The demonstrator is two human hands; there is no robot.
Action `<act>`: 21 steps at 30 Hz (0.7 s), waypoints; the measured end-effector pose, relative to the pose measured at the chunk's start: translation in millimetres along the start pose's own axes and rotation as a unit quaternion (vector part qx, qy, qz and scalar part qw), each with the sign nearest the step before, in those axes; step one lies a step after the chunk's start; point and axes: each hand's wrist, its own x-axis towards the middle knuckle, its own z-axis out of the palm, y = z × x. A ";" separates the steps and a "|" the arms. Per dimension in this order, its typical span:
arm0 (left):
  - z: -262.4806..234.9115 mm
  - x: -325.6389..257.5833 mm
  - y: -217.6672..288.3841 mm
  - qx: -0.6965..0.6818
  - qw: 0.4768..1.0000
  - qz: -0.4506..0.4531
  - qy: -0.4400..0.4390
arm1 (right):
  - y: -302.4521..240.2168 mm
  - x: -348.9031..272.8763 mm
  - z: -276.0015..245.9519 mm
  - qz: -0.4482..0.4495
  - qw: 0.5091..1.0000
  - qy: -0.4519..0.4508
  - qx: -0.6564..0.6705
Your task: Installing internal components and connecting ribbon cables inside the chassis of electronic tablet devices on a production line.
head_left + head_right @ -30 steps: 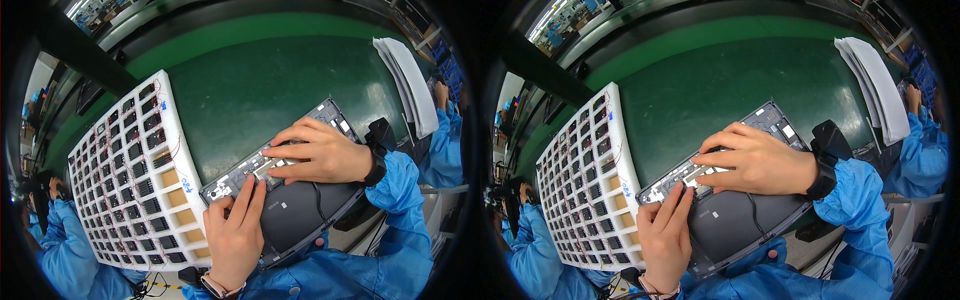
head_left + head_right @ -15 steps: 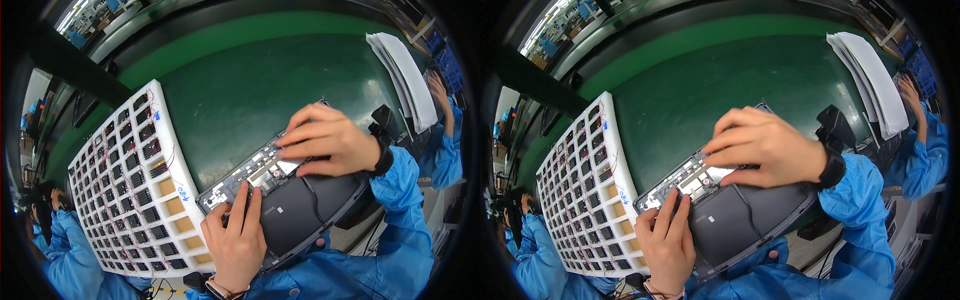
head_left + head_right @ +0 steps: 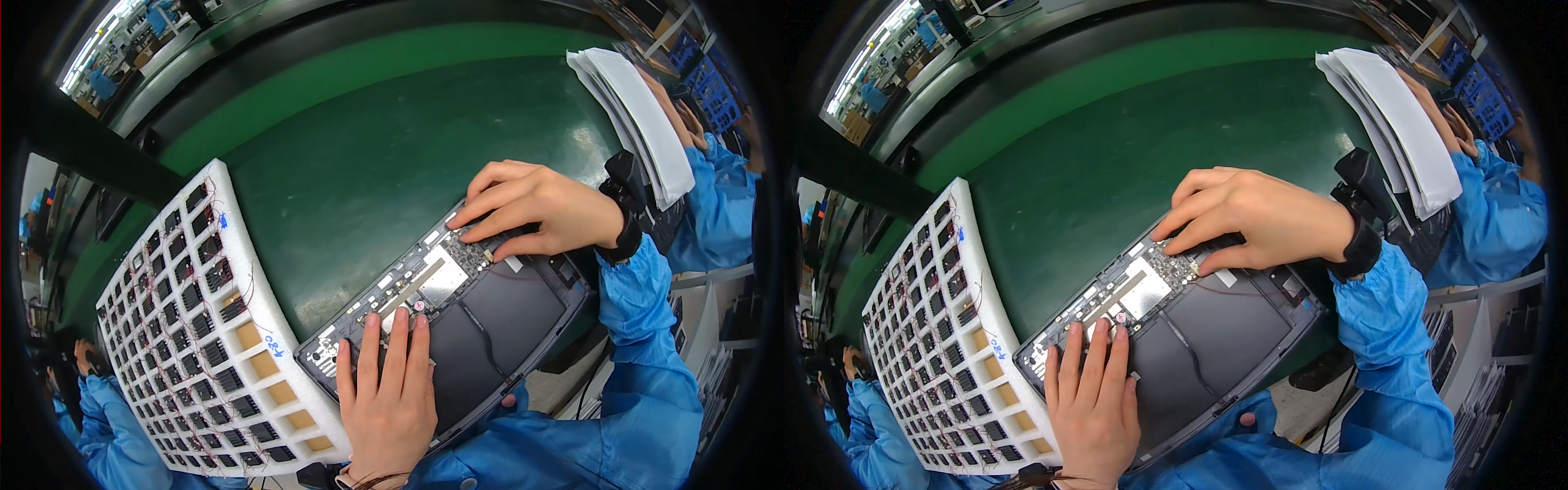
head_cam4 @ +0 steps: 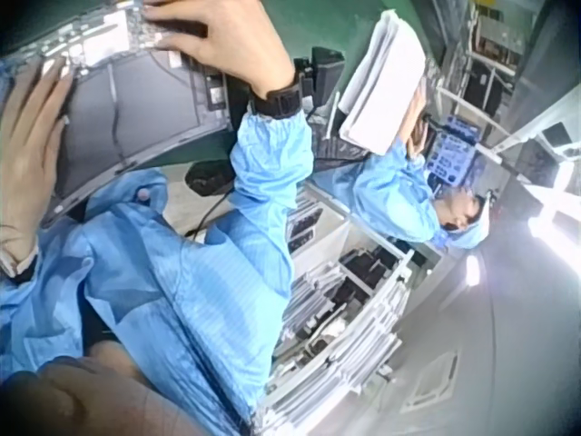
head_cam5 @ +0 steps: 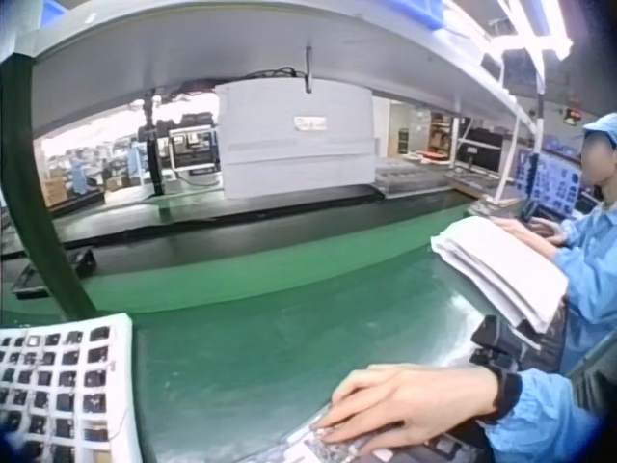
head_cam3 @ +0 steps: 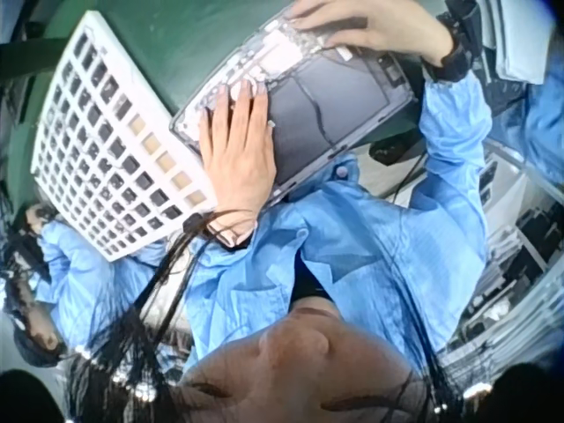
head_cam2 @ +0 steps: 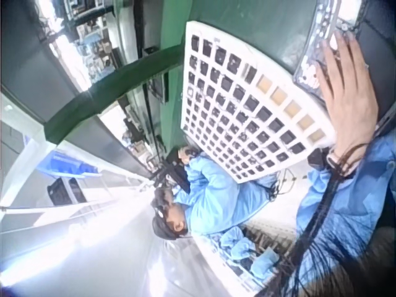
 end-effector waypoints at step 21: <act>0.7 2.8 6.7 0.025 1.000 -0.002 -0.010 | -14.0 -7.8 -7.5 0.087 0.996 -0.011 -0.021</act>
